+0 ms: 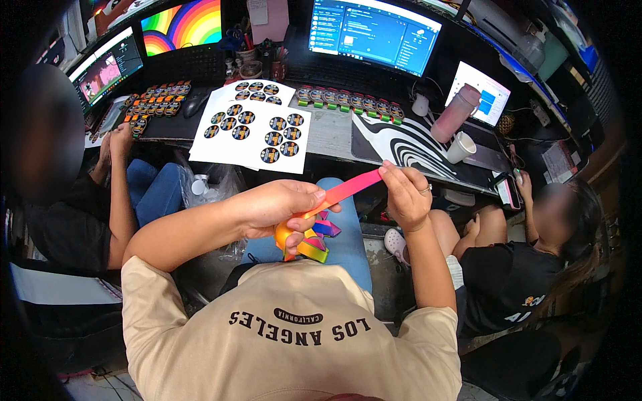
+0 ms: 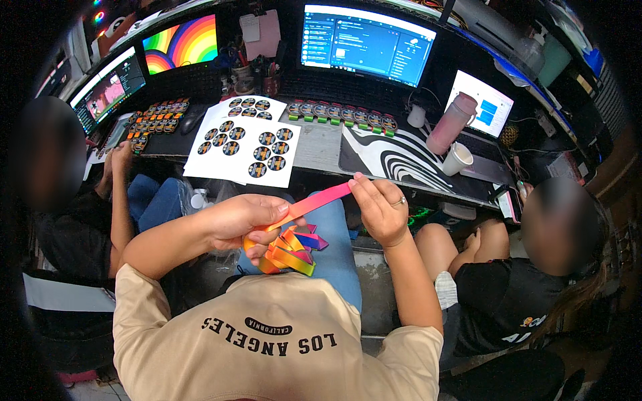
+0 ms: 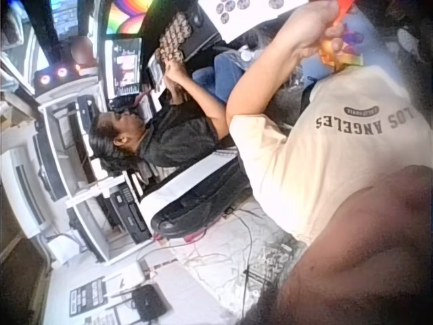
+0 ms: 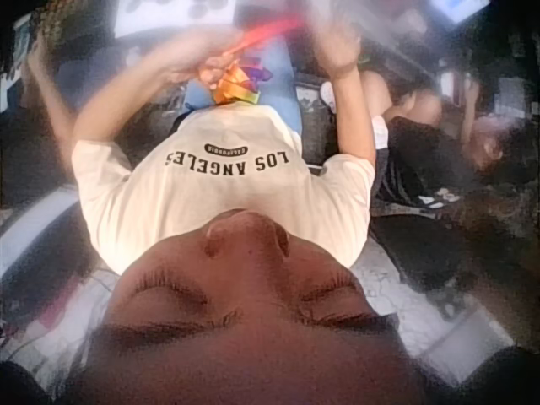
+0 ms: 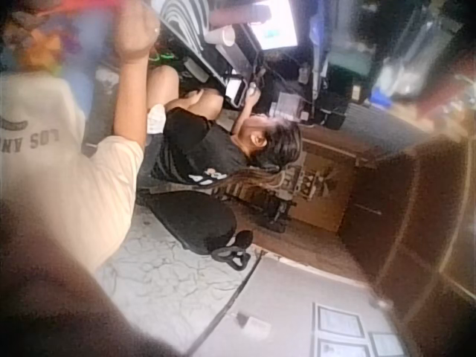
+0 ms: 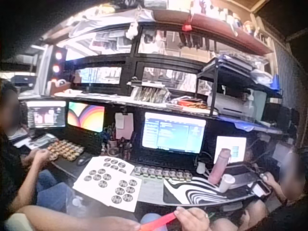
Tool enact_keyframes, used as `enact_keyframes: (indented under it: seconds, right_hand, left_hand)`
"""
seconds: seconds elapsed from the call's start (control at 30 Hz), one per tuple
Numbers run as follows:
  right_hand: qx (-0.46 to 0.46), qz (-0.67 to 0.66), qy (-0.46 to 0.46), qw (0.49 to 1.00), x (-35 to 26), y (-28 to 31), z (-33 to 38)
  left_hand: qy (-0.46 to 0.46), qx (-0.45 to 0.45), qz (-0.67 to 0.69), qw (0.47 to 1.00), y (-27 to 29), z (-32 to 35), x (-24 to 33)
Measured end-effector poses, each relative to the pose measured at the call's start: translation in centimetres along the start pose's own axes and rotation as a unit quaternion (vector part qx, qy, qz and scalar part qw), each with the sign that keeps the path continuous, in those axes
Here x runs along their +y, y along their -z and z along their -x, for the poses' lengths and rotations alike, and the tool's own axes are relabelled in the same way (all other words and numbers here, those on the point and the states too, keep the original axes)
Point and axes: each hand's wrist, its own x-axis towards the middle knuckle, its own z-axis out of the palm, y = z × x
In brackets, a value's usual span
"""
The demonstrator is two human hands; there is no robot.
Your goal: The person repeatedly picks a circular sticker, places it on a small cylindrical object, and wraps a colorful ribbon around it to form a keychain. They place each finished keychain on the desk and continue the cycle with new stickers and ribbons.
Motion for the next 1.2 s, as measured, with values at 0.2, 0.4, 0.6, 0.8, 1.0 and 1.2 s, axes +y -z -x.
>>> enact_keyframes:
  seconds: [0.2,0.4,0.6,0.8,1.0,1.2]
  right_hand:
    - [0.029,-0.003,-0.043,0.999,0.1,-0.1,-1.4]
    - [0.066,-0.073,-0.072,0.993,-2.4,-1.7,-1.5]
    - [0.047,-0.323,-0.300,0.896,-6.7,-4.2,-0.7]
    - [-0.034,-0.518,-0.445,0.729,-8.7,-4.8,1.0]
    - [-0.069,-0.570,-0.436,0.693,-9.3,-3.9,1.0]
    - [-0.092,-0.526,-0.399,0.746,-10.4,-3.7,0.5]
  left_hand:
    - [-0.105,-0.066,-0.067,0.990,-0.9,0.9,1.8]
    - [-0.308,-0.019,-0.133,0.942,-2.3,3.8,3.8]
    - [-0.524,0.095,-0.238,0.812,-1.6,2.4,4.3]
    - [-0.573,0.115,-0.263,0.768,-0.5,0.5,4.3]
    - [-0.573,0.181,-0.313,0.736,-1.1,0.5,3.6]
    - [-0.573,0.206,-0.319,0.726,-2.0,0.8,2.5]
